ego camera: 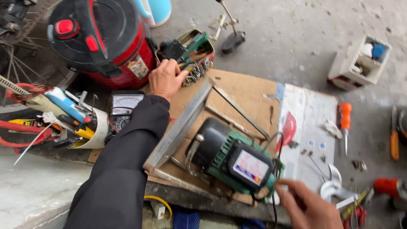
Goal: The person places a green electric motor into a metal frame and secures it using bolts and a screwdriver. They then connect wires to the motor and plug in the power cord.
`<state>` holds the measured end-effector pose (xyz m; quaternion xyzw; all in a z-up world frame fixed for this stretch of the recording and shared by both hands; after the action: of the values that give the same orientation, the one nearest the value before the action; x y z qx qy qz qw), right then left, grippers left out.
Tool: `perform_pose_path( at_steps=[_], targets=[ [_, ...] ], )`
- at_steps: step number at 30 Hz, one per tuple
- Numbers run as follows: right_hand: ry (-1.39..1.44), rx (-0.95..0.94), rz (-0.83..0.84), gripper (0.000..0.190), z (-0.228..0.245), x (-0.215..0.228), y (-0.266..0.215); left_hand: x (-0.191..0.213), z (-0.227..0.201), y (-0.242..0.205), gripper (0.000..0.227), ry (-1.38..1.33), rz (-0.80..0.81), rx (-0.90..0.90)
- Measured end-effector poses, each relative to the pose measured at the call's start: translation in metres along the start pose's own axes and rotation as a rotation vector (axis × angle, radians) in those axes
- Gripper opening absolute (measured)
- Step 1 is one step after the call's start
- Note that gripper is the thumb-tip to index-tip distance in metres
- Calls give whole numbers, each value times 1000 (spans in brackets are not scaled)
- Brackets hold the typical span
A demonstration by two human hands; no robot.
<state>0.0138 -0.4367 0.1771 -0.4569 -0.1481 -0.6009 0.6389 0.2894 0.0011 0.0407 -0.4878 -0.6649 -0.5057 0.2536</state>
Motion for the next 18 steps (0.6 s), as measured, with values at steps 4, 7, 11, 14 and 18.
perform_pose_path(
  at_steps=[4, 7, 11, 14, 18],
  targets=[
    [322, 5, -168, 20, 44, 47, -33, 21, -8, -13, 37, -190, 241, 222],
    [695, 50, -317, 24, 32, 69, -57, 73, -31, -28, 45, -550, 287, 354],
    [924, 166, -344, 33, 19, 93, -101, 170, -79, -49, 42, -836, 377, 425],
    [1043, 260, -313, 30, 16, 97, -113, 230, -98, -67, 43, -841, 378, 383],
    [1148, 154, -252, 34, -35, 46, -59, 267, -92, -93, 44, -891, 346, 414]
  ],
)
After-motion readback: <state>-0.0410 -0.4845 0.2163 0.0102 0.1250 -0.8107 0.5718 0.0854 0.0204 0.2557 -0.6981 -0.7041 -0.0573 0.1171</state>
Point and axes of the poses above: each hand's wrist, its own y-axis towards the middle knuckle, its own x-axis out of the back of the hand, z = x × y, the point moved 6 cm from there along y, towards the middle knuckle, and after that the axes turned 11 degrees about z, right-handed, at the moved point
